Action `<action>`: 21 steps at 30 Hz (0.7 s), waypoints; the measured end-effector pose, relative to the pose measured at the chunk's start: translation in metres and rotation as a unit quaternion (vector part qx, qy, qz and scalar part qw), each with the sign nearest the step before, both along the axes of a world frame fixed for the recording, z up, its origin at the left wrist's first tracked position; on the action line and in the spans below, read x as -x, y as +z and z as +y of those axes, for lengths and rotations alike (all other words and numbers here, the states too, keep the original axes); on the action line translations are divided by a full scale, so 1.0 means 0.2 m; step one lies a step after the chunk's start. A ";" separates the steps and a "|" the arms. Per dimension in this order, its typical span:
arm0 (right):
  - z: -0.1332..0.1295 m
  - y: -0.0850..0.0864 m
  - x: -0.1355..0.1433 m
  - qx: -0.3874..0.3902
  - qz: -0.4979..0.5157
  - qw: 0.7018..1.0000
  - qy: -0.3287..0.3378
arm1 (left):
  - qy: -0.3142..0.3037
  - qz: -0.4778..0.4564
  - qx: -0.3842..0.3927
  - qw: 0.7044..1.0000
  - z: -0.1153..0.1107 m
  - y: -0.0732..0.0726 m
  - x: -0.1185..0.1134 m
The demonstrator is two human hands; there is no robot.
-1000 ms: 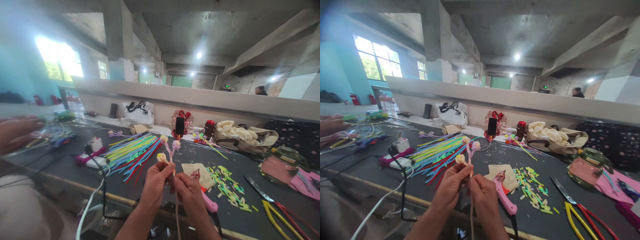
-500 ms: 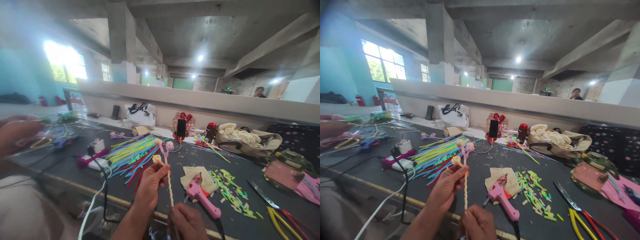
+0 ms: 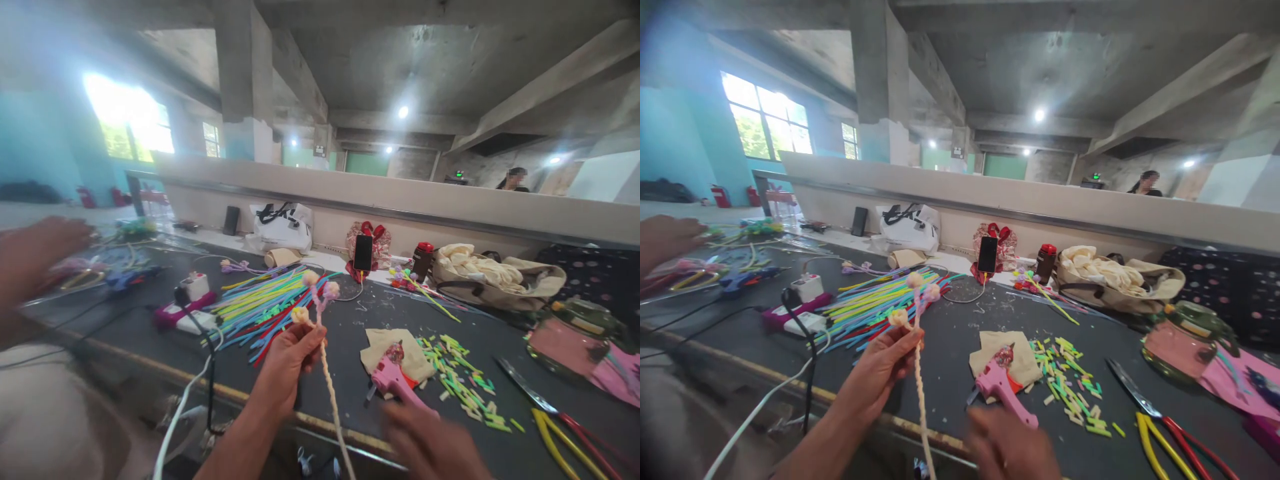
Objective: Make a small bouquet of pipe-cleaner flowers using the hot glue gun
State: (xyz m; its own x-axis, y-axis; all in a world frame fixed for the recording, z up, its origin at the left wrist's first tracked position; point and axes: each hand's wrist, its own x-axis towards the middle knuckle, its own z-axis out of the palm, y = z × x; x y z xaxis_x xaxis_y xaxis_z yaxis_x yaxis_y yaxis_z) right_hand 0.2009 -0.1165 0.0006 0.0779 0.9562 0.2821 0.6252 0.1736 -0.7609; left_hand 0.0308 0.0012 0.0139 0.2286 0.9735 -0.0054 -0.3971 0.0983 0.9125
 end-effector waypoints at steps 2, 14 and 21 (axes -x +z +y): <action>0.19 0.13 -0.11 0.014 -0.154 0.988 -0.010 | -0.002 0.018 -0.001 1.000 -0.01 -0.03 0.01; 1.07 0.08 -0.19 0.169 -0.375 0.911 -0.042 | -0.005 0.057 0.024 0.998 -0.04 -0.17 0.03; 0.93 0.25 -0.18 0.130 -0.311 0.942 0.004 | 0.004 0.040 0.039 0.998 -0.06 -0.17 0.08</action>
